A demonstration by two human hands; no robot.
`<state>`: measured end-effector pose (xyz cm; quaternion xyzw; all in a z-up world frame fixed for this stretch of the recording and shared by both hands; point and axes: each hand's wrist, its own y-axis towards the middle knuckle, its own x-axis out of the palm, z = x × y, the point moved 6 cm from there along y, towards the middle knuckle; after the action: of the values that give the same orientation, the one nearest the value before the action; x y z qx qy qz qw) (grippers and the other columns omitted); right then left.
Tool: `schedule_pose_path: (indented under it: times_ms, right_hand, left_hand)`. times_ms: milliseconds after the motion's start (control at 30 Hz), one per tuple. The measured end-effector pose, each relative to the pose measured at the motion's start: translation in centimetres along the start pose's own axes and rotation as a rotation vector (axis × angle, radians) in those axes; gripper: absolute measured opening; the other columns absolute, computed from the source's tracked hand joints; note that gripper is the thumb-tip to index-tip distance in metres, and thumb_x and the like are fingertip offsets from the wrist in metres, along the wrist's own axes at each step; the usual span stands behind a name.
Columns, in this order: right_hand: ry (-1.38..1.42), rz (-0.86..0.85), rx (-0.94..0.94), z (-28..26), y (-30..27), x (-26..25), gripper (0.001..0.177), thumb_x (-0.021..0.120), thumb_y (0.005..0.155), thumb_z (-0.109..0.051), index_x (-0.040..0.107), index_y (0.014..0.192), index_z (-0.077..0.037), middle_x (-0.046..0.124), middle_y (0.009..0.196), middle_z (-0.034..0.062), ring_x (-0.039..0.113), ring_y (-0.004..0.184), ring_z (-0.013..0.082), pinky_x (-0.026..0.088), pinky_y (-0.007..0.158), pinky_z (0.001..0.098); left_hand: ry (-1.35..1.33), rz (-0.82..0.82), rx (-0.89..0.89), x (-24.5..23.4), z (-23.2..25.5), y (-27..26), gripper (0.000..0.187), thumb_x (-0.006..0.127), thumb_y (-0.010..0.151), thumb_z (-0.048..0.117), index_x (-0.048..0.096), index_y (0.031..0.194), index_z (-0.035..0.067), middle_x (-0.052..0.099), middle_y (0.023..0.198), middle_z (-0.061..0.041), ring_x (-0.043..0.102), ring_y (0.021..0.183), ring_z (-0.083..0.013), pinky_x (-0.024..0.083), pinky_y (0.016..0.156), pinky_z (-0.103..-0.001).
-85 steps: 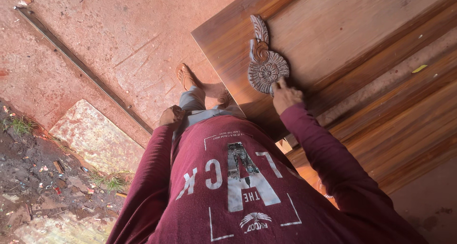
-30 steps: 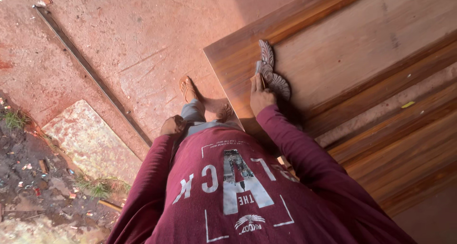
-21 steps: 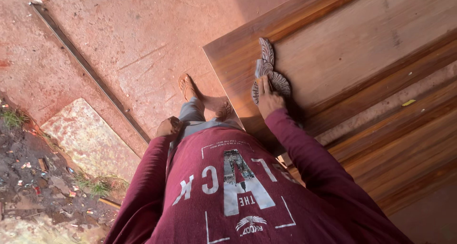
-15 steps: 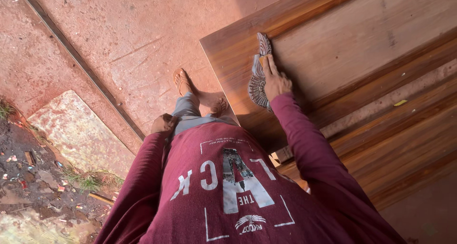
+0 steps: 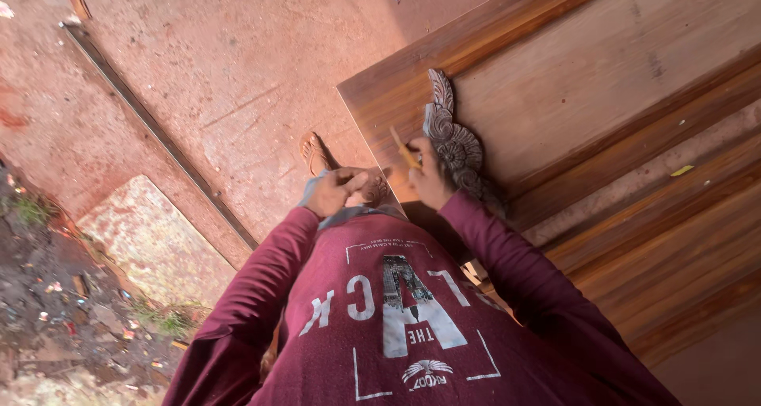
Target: The person picks up a sanding block and smooths the surface of a wooden door panel, focusing on the carved floral details. They move around the panel to sand different sections, including the edges and the central carving, before walking away.
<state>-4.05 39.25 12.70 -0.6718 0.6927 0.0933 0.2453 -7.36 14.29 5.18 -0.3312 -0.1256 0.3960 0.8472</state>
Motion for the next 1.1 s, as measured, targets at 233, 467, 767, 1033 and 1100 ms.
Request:
schedule_pose_path:
  times_ms: [233, 467, 767, 1033, 1100]
  right_hand:
    - [-0.155, 0.185, -0.330, -4.3, -2.9, 2.4, 0.068, 0.079, 0.069, -0.008, 0.052, 0.131, -0.003, 0.039, 0.143, 0.0229, 0.060, 0.109, 0.0421, 0.055, 0.088, 0.0457]
    - [-0.285, 0.715, 0.071, 10.2, -9.7, -9.2, 0.055, 0.068, 0.081, 0.008, 0.058, 0.132, -0.008, 0.043, 0.155, 0.0186, 0.065, 0.114, 0.0294, 0.058, 0.097, 0.0408]
    - [-0.606, 0.835, 0.524, 15.8, -12.7, -12.0, 0.072, 0.092, 0.075, -0.029, 0.061, 0.140, -0.020, 0.034, 0.161, 0.0201, 0.037, 0.137, 0.0435, 0.033, 0.108, 0.0584]
    - [-0.590, 0.848, 0.493, 15.1, -12.7, -12.3, 0.065, 0.091, 0.076, -0.029, 0.067, 0.136, -0.023, 0.033, 0.165, 0.0189, 0.040, 0.136, 0.0406, 0.035, 0.110, 0.0557]
    - [-0.601, 0.844, 0.488, 15.1, -12.6, -12.3, 0.062, 0.092, 0.078, -0.028, 0.066, 0.134, -0.022, 0.033, 0.165, 0.0187, 0.040, 0.138, 0.0408, 0.035, 0.110, 0.0555]
  left_hand:
    - [-0.476, -0.100, 0.229, 3.2, 9.3, 4.0, 0.034, 0.072, 0.102, 0.023, 0.067, 0.120, -0.006, 0.067, 0.089, -0.009, 0.054, 0.064, -0.0148, 0.043, 0.053, -0.030]
    - [-0.090, 0.018, 0.222, 3.7, 10.3, 6.7, 0.039, 0.067, 0.098, 0.028, 0.066, 0.126, 0.000, 0.072, 0.094, -0.010, 0.068, 0.073, -0.0160, 0.059, 0.063, -0.030]
    - [0.922, 0.070, 0.645, 10.7, 15.7, 9.5, 0.038, 0.062, 0.097, 0.027, 0.067, 0.134, 0.021, 0.060, 0.131, -0.015, 0.066, 0.108, -0.0360, 0.054, 0.092, -0.049]
    - [1.089, 0.056, 0.838, 13.2, 16.4, 14.5, 0.047, 0.061, 0.092, 0.020, 0.065, 0.139, 0.021, 0.061, 0.128, -0.016, 0.068, 0.106, -0.0358, 0.055, 0.089, -0.047]
    - [1.129, 0.044, 0.807, 13.0, 15.7, 16.5, 0.047, 0.060, 0.091, 0.018, 0.065, 0.138, 0.020, 0.062, 0.126, -0.016, 0.068, 0.105, -0.0358, 0.056, 0.088, -0.047]
